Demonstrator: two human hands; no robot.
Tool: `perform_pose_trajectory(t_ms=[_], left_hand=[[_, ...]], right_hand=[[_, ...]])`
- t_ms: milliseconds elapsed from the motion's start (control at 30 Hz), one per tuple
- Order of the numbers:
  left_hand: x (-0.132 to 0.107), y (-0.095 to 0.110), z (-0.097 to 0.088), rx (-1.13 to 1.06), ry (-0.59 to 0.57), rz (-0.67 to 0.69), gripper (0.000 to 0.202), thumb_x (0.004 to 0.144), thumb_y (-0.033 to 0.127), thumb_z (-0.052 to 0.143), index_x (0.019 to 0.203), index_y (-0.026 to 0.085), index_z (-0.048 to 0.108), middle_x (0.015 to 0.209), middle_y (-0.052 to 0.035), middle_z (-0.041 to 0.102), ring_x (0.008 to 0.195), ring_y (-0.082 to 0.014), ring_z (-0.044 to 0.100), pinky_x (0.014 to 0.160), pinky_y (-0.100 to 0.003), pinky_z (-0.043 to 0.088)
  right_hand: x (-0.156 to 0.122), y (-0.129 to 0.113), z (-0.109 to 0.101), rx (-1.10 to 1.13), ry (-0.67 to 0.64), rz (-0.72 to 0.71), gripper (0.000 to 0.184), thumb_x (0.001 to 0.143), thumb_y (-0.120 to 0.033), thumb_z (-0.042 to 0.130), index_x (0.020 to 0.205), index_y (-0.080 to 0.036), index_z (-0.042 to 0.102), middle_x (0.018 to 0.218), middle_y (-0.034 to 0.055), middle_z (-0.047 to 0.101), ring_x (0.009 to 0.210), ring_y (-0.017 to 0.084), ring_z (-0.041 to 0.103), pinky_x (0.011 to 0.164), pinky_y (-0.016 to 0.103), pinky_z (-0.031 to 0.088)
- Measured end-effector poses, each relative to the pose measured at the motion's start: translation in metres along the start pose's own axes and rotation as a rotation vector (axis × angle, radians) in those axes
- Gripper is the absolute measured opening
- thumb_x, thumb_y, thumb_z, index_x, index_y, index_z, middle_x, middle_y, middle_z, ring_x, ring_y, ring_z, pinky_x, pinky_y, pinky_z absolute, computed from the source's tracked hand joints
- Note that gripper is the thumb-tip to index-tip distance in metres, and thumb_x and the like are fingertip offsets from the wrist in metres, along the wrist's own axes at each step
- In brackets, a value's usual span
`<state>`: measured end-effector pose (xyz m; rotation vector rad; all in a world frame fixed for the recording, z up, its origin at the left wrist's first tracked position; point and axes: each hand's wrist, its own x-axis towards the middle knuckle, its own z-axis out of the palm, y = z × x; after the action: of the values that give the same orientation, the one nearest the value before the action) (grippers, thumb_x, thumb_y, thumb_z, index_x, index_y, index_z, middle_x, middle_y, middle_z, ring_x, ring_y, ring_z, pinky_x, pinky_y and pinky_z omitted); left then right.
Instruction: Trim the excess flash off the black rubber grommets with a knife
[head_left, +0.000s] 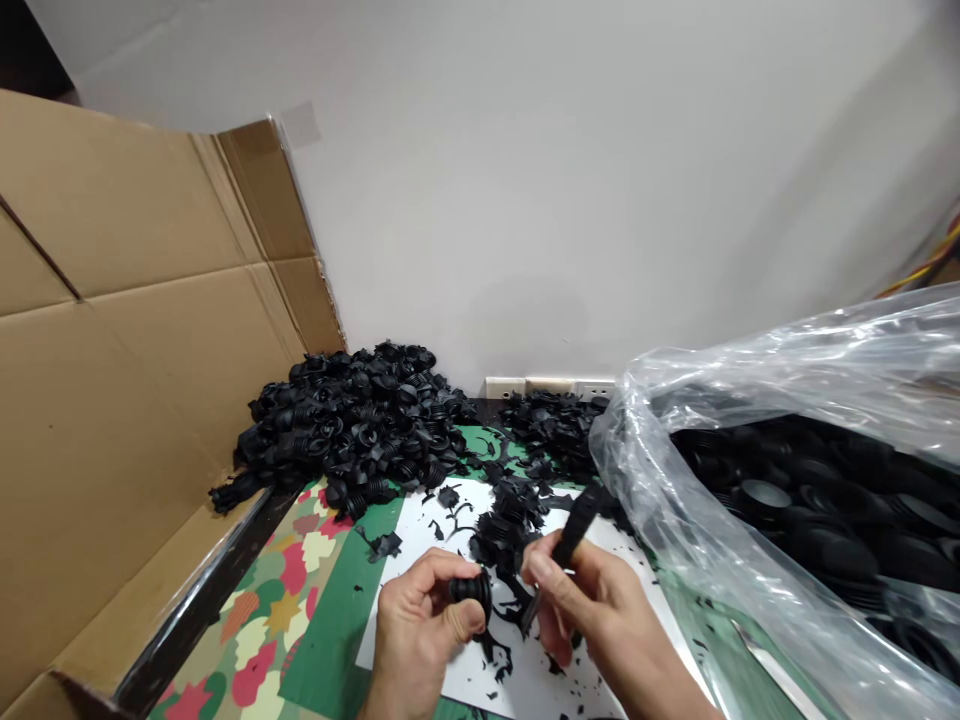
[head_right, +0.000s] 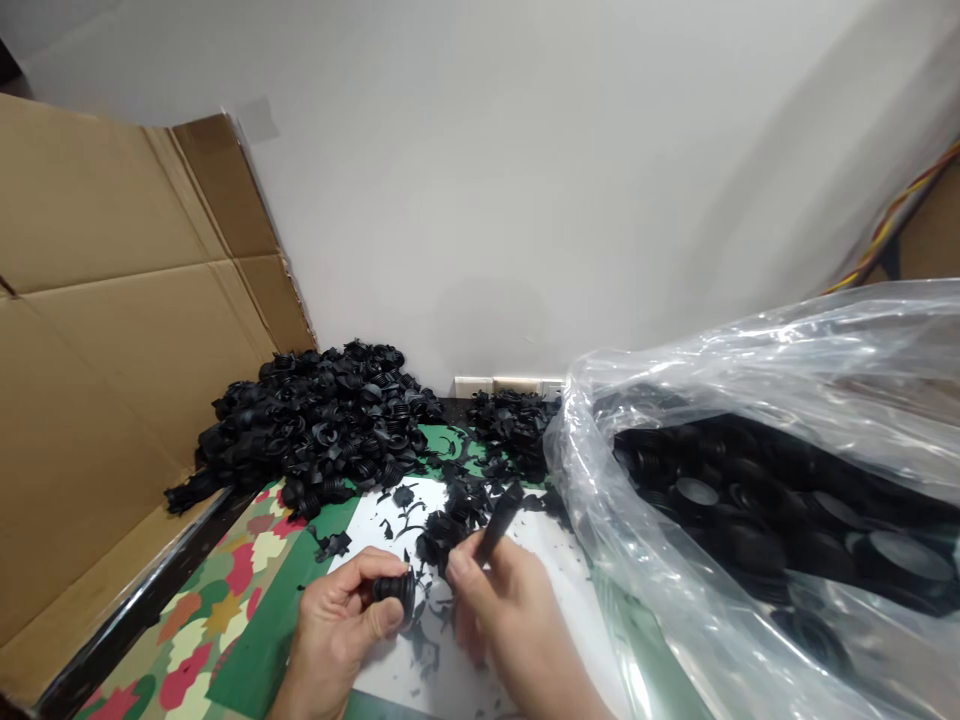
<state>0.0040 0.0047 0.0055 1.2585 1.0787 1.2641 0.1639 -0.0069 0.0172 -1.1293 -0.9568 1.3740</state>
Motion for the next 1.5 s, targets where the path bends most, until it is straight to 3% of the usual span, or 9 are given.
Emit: perform_pose_trajectory(t_ms=[100, 200, 367, 533, 867, 1033, 1233, 1500], left_hand=[[0.001, 0.000, 0.000, 0.014, -0.009, 0.047, 0.014, 0.059, 0.021, 0.078, 0.072, 0.018, 0.074, 0.071, -0.0016, 0.063, 0.067, -0.0157, 0.056, 0.060, -0.022, 0.045], [0.001, 0.000, 0.001, -0.019, -0.017, 0.032, 0.014, 0.058, 0.019, 0.078, 0.071, 0.018, 0.073, 0.069, -0.0013, 0.064, 0.067, -0.0162, 0.057, 0.061, -0.023, 0.046], [0.001, 0.000, 0.002, -0.103, -0.021, -0.143, 0.021, 0.055, 0.025, 0.081, 0.072, 0.016, 0.072, 0.058, 0.0006, 0.063, 0.051, -0.0106, 0.052, 0.047, -0.018, 0.041], [0.000, 0.002, 0.003, -0.159, -0.019, -0.215, 0.029, 0.052, 0.029, 0.083, 0.074, 0.013, 0.072, 0.055, -0.0016, 0.065, 0.047, -0.0107, 0.053, 0.042, -0.018, 0.041], [0.000, 0.001, 0.003, -0.138, -0.008, -0.229, 0.036, 0.052, 0.028, 0.083, 0.083, 0.014, 0.074, 0.060, -0.0031, 0.066, 0.050, -0.0105, 0.052, 0.042, -0.018, 0.042], [0.001, 0.002, 0.002, -0.084, -0.001, -0.156, 0.031, 0.051, 0.024, 0.082, 0.080, 0.016, 0.076, 0.067, -0.0009, 0.060, 0.050, -0.0086, 0.048, 0.042, -0.018, 0.041], [0.001, 0.002, 0.003, -0.092, 0.023, -0.080, 0.027, 0.051, 0.019, 0.081, 0.077, 0.017, 0.077, 0.072, -0.0022, 0.059, 0.062, -0.0133, 0.052, 0.048, -0.019, 0.042], [0.000, 0.001, 0.004, -0.109, 0.084, -0.198, 0.030, 0.047, 0.018, 0.082, 0.076, 0.015, 0.076, 0.058, -0.0009, 0.063, 0.049, -0.0094, 0.049, 0.043, -0.018, 0.040]], right_hand=[[0.000, 0.008, 0.008, -0.045, -0.106, 0.059, 0.036, 0.072, -0.053, 0.061, 0.067, -0.018, 0.051, 0.041, -0.0086, 0.043, 0.029, 0.006, 0.035, 0.031, 0.018, 0.023], [0.001, 0.017, 0.014, -0.100, -0.146, 0.033, 0.038, 0.073, -0.055, 0.058, 0.067, -0.017, 0.054, 0.039, -0.0087, 0.041, 0.028, 0.006, 0.033, 0.030, 0.019, 0.023], [0.004, 0.029, 0.016, -0.140, -0.077, -0.044, 0.036, 0.075, -0.053, 0.055, 0.064, -0.018, 0.056, 0.037, -0.0077, 0.041, 0.031, 0.008, 0.035, 0.032, 0.019, 0.027], [0.006, 0.032, 0.015, -0.184, -0.030, -0.086, 0.032, 0.075, -0.048, 0.054, 0.062, -0.019, 0.056, 0.038, -0.0072, 0.040, 0.036, 0.010, 0.039, 0.035, 0.019, 0.031], [0.006, 0.029, 0.015, -0.202, 0.001, -0.079, 0.032, 0.076, -0.048, 0.054, 0.064, -0.019, 0.054, 0.041, -0.0070, 0.040, 0.036, 0.009, 0.033, 0.033, 0.019, 0.025], [0.003, 0.027, 0.017, -0.204, 0.037, -0.073, 0.035, 0.076, -0.051, 0.054, 0.064, -0.018, 0.054, 0.047, -0.0051, 0.045, 0.038, 0.008, 0.033, 0.034, 0.019, 0.023], [0.000, 0.019, 0.018, -0.241, 0.044, -0.049, 0.034, 0.076, -0.049, 0.053, 0.065, -0.017, 0.056, 0.051, -0.0041, 0.049, 0.041, 0.009, 0.034, 0.035, 0.020, 0.024], [0.001, 0.023, 0.018, -0.216, 0.011, 0.004, 0.033, 0.078, -0.050, 0.052, 0.065, -0.020, 0.051, 0.042, -0.0082, 0.038, 0.032, 0.008, 0.030, 0.031, 0.020, 0.021]])
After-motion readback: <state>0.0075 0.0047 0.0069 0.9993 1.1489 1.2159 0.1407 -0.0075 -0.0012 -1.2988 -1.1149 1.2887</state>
